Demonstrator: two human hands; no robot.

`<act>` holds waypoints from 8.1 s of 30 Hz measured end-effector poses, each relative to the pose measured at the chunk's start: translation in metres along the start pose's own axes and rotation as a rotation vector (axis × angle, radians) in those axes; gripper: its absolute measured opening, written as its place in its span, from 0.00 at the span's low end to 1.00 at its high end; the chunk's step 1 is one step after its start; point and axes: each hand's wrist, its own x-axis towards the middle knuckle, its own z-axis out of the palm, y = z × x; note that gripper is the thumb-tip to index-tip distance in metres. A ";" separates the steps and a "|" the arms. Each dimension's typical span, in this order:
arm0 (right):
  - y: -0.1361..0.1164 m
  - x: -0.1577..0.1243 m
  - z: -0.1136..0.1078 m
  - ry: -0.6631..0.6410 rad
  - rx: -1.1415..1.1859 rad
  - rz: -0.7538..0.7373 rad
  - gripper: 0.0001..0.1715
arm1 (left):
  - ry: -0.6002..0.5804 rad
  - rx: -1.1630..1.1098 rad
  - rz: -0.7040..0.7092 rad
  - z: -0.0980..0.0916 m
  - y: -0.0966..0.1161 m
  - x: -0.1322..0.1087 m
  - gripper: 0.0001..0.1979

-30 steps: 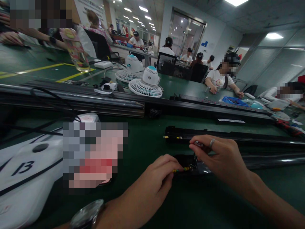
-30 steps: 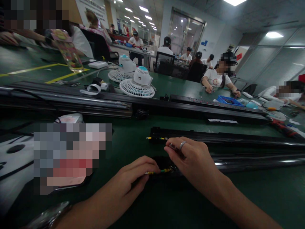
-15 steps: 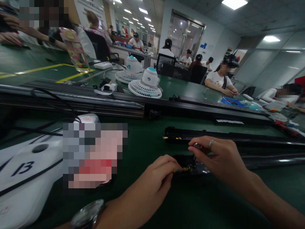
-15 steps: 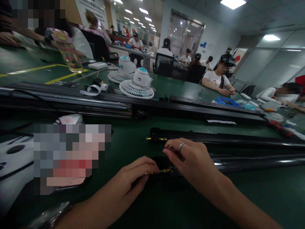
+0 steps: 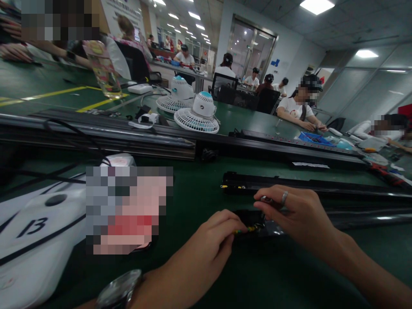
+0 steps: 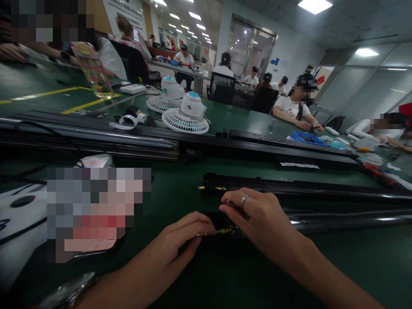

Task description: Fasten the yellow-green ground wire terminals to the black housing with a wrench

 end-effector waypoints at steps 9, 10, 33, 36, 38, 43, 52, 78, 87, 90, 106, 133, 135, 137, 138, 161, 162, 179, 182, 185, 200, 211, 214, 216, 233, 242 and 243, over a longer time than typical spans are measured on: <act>-0.001 -0.003 -0.004 -0.071 0.026 -0.043 0.05 | 0.006 0.006 -0.002 0.002 -0.001 0.000 0.18; -0.001 -0.003 -0.005 -0.083 0.035 -0.050 0.05 | 0.006 0.006 -0.003 0.002 -0.001 0.000 0.18; 0.003 -0.022 -0.033 -0.281 0.081 -0.142 0.10 | 0.014 -0.010 -0.018 0.000 0.003 -0.003 0.18; 0.004 -0.025 -0.035 -0.268 0.054 -0.136 0.13 | 0.026 -0.008 0.003 0.001 0.000 -0.003 0.18; 0.004 -0.026 -0.036 -0.261 0.046 -0.130 0.15 | 0.034 -0.012 0.013 0.002 -0.001 -0.002 0.18; 0.005 -0.026 -0.037 -0.283 0.055 -0.132 0.22 | 0.043 -0.026 0.022 0.002 -0.002 -0.003 0.19; 0.009 -0.026 -0.040 -0.304 0.065 -0.066 0.27 | 0.021 -0.010 0.004 0.002 -0.002 -0.002 0.18; 0.010 -0.025 -0.042 -0.282 0.041 -0.025 0.23 | 0.011 0.007 -0.027 0.001 0.000 -0.002 0.18; 0.011 -0.027 -0.042 -0.291 0.020 -0.025 0.25 | 0.008 0.006 -0.023 0.001 0.000 -0.002 0.17; 0.013 -0.027 -0.044 -0.296 0.005 -0.039 0.26 | 0.012 0.008 -0.018 0.002 -0.001 -0.001 0.18; 0.013 -0.025 -0.047 -0.205 -0.053 0.043 0.17 | 0.033 0.001 0.006 0.005 -0.005 -0.003 0.19; 0.000 -0.024 -0.042 -0.108 -0.214 0.213 0.10 | 0.021 -0.003 0.001 0.002 -0.002 -0.003 0.18; 0.000 -0.024 -0.038 -0.105 -0.209 0.202 0.10 | 0.018 -0.003 0.006 0.002 -0.002 -0.003 0.18; -0.001 -0.024 -0.034 -0.090 -0.195 0.221 0.11 | 0.018 0.000 0.007 0.001 -0.001 -0.003 0.18; -0.001 -0.024 -0.032 -0.086 -0.183 0.242 0.11 | 0.018 0.004 0.005 0.001 -0.001 -0.003 0.18; 0.017 -0.038 -0.005 -0.191 0.177 0.421 0.23 | -0.009 0.025 -0.037 0.002 -0.001 -0.001 0.18; 0.017 -0.038 -0.004 -0.181 0.181 0.385 0.22 | -0.013 0.026 -0.036 0.002 -0.002 -0.001 0.19; 0.014 -0.032 0.006 -0.259 0.157 0.218 0.16 | -0.022 0.035 -0.045 0.002 -0.003 -0.002 0.18; 0.014 -0.032 0.008 -0.266 0.150 0.218 0.16 | -0.023 0.038 -0.047 0.002 -0.002 -0.002 0.17; 0.015 -0.032 0.010 -0.257 0.135 0.211 0.17 | -0.021 0.028 -0.039 0.002 -0.001 -0.002 0.18; 0.013 -0.033 0.003 -0.317 0.148 0.337 0.15 | -0.014 0.029 -0.027 0.003 -0.005 -0.004 0.17; 0.011 -0.028 -0.010 -0.420 0.093 0.346 0.10 | -0.023 0.024 -0.040 0.002 -0.003 -0.002 0.18; 0.009 -0.026 -0.015 -0.446 0.097 0.364 0.09 | -0.021 0.030 -0.042 0.002 -0.003 -0.002 0.18; 0.009 -0.024 -0.018 -0.472 0.102 0.387 0.09 | -0.019 0.033 -0.036 0.003 -0.002 -0.002 0.18; 0.018 -0.011 -0.030 -0.593 0.203 0.397 0.08 | 0.002 0.004 0.008 0.002 -0.004 -0.004 0.20; 0.018 -0.001 -0.035 -0.627 0.175 0.277 0.07 | -0.006 0.018 -0.005 0.001 0.001 -0.002 0.20; 0.018 0.000 -0.036 -0.633 0.167 0.263 0.07 | -0.007 0.021 -0.003 0.001 0.000 -0.003 0.20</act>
